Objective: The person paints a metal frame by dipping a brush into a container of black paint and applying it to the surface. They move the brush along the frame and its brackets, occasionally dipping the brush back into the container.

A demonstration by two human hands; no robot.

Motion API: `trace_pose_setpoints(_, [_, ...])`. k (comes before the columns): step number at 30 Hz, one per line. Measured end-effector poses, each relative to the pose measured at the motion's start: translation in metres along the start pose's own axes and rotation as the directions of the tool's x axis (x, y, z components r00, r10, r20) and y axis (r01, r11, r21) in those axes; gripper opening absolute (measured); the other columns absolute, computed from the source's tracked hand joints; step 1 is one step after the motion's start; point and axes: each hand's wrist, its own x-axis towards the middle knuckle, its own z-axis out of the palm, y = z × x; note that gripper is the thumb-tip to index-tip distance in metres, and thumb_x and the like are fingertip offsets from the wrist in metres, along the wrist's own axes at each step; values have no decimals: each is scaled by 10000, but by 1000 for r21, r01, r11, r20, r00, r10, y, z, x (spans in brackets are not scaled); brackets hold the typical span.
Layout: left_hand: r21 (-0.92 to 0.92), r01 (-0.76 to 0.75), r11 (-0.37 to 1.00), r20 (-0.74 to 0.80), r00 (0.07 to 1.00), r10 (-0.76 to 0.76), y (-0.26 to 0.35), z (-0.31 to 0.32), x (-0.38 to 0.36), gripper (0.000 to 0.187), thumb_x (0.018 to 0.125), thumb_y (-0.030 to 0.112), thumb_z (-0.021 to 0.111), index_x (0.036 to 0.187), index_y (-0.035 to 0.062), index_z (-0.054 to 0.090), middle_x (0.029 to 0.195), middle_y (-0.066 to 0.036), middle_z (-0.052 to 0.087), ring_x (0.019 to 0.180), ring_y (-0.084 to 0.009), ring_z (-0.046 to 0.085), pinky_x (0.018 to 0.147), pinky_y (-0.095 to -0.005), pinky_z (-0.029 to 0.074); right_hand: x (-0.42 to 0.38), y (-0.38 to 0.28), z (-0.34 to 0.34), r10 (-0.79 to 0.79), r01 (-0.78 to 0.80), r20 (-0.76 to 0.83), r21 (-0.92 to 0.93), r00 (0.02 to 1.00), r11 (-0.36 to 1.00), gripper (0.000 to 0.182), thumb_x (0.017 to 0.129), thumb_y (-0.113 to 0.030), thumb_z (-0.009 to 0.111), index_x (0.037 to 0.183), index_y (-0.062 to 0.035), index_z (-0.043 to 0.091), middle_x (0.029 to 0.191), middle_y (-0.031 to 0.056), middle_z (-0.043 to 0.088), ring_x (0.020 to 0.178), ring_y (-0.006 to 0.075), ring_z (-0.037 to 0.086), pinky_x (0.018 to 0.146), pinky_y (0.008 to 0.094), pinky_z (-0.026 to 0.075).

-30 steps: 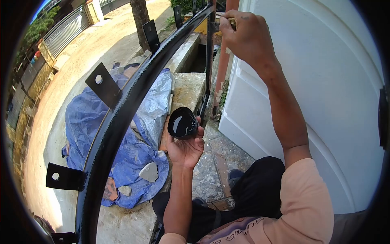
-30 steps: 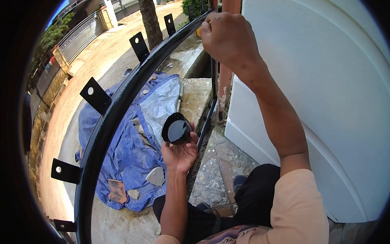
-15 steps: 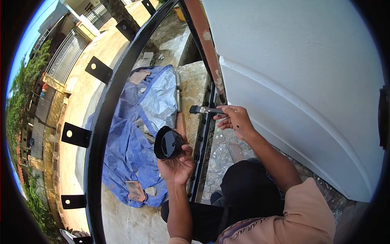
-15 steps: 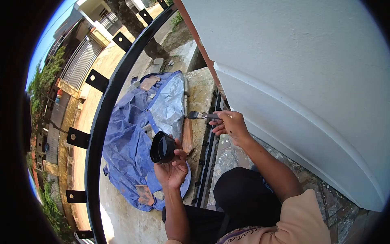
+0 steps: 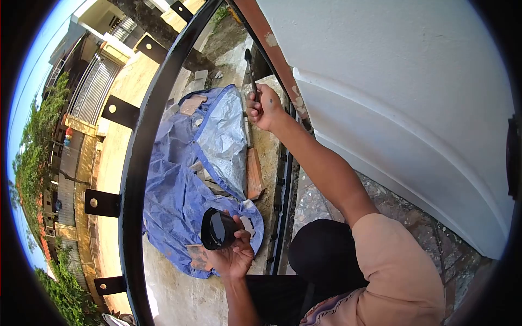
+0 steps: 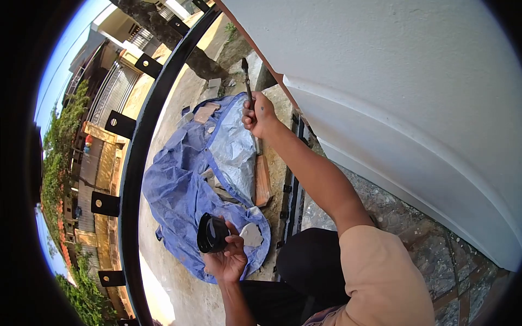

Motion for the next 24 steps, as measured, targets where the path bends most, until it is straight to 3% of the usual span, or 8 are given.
trace_pose_setpoints(2, [-25, -20, 999, -28, 999, 19, -4, -7, -6, 536, 956, 331, 603, 1452, 158, 494, 1365, -117, 558, 1055, -227, 582, 709, -281, 535, 33, -15, 26, -42, 38, 49, 78, 998, 996, 507, 1007, -550, 371, 671, -173, 415, 493, -39, 263, 402, 141, 296, 417, 307, 238])
trace_pose_setpoints(6, [-76, -25, 997, -48, 999, 22, -19, -10, -10, 528, 957, 332, 608, 1449, 172, 505, 1351, -112, 561, 1028, -214, 578, 700, -275, 536, 93, -45, 64, -102, 62, 165, 232, 981, 971, 519, 1023, -550, 380, 678, -162, 401, 525, -51, 248, 422, 107, 273, 424, 277, 201])
trace_pose_setpoints(9, [-84, -37, 996, -44, 998, 34, -19, -8, -9, 532, 958, 349, 611, 1452, 183, 502, 1346, -101, 563, 1010, -202, 571, 694, -263, 531, 123, -69, 81, -162, 119, 218, 200, 962, 973, 535, 1006, -590, 340, 661, -185, 402, 507, -45, 249, 421, 126, 276, 439, 301, 198])
trace_pose_setpoints(12, [-82, -61, 995, -44, 997, 58, -17, -12, -5, 532, 959, 361, 607, 1451, 186, 503, 1346, -97, 563, 1002, -198, 568, 691, -258, 528, 143, -89, 89, -232, 169, 305, 218, 924, 961, 543, 1002, -590, 368, 666, -165, 401, 504, -39, 245, 411, 125, 255, 434, 303, 190])
trace_pose_setpoints(15, [-61, -76, 995, -47, 996, 74, -15, -13, -3, 533, 958, 367, 609, 1448, 186, 506, 1343, -96, 567, 994, -196, 565, 688, -253, 526, 148, -96, 97, -221, 184, 294, 148, 930, 972, 554, 999, -602, 386, 670, -156, 400, 502, -34, 245, 393, 130, 233, 417, 308, 177])
trace_pose_setpoints(20, [-106, -91, 990, -64, 994, 84, -26, -15, 7, 545, 943, 372, 627, 1441, 183, 515, 1332, -105, 577, 991, -198, 564, 682, -252, 520, 91, -45, 76, -235, 251, 120, -138, 965, 958, 503, 992, -538, 507, 692, -137, 451, 488, -40, 274, 351, 115, 245, 376, 277, 167])
trace_pose_setpoints(22, [-111, -98, 989, -50, 994, 93, -28, -17, 9, 549, 935, 371, 635, 1436, 179, 520, 1329, -112, 580, 996, -202, 565, 681, -255, 519, 79, -25, 67, -386, 367, -105, -160, 917, 916, 431, 996, -449, 561, 734, -114, 490, 484, -38, 335, 343, 96, 302, 352, 272, 204])
trace_pose_setpoints(24, [-117, -105, 988, -57, 993, 99, -29, -19, 10, 548, 930, 370, 635, 1430, 174, 525, 1329, -116, 579, 1005, -207, 568, 682, -258, 519, 78, -24, 67, -577, 551, -112, -196, 809, 811, 376, 996, -407, 558, 803, -88, 512, 519, -32, 337, 357, 104, 327, 351, 269, 235])
